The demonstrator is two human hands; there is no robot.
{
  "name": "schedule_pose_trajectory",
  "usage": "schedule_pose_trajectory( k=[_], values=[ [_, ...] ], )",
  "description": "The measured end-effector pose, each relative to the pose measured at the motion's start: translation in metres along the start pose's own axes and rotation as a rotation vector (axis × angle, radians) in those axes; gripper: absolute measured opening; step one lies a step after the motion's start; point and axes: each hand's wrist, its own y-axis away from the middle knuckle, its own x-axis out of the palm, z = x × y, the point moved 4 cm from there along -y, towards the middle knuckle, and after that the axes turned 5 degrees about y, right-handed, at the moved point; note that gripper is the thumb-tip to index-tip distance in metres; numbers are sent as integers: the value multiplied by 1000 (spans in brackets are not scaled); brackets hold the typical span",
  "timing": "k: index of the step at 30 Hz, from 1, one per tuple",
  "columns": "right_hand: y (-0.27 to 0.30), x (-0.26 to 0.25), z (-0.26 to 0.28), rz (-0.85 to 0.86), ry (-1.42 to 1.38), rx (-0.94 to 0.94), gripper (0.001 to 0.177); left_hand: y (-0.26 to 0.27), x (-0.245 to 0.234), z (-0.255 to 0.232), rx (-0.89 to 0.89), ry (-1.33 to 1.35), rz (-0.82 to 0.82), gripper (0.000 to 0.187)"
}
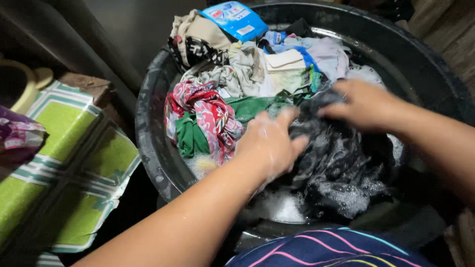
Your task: The person hand-washes a dark garment in a large black basin filled with soapy water. They repeatedly submerge, scrub, and wring the item while other clothes remain soaking in the basin.
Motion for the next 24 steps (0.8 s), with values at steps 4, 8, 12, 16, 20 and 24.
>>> schedule_pose_trajectory(
  k=[4, 8, 12, 16, 20, 24],
  values=[
    [-4, 61, 15, 325, 113, 86, 79, -8, 33, 20, 66, -227, 51, 45],
    [-12, 96, 20, 212, 251, 82, 79, -46, 76, 41, 150, -322, 5, 32],
    [-16, 143, -23, 318, 296, 105, 53, -84, 123, 58, 229, -257, -64, 32],
    [-25, 206, -70, 344, 302, 99, 32, -79, 123, 54, 496, -321, -655, 35],
    [-40, 225, -72, 437, 359, -77, 23, -81, 107, 58, 284, -191, -110, 33],
    [-34, 131, -42, 344, -138, 144, 29, -86, 63, 51, 321, 342, 61, 49]
  ],
)
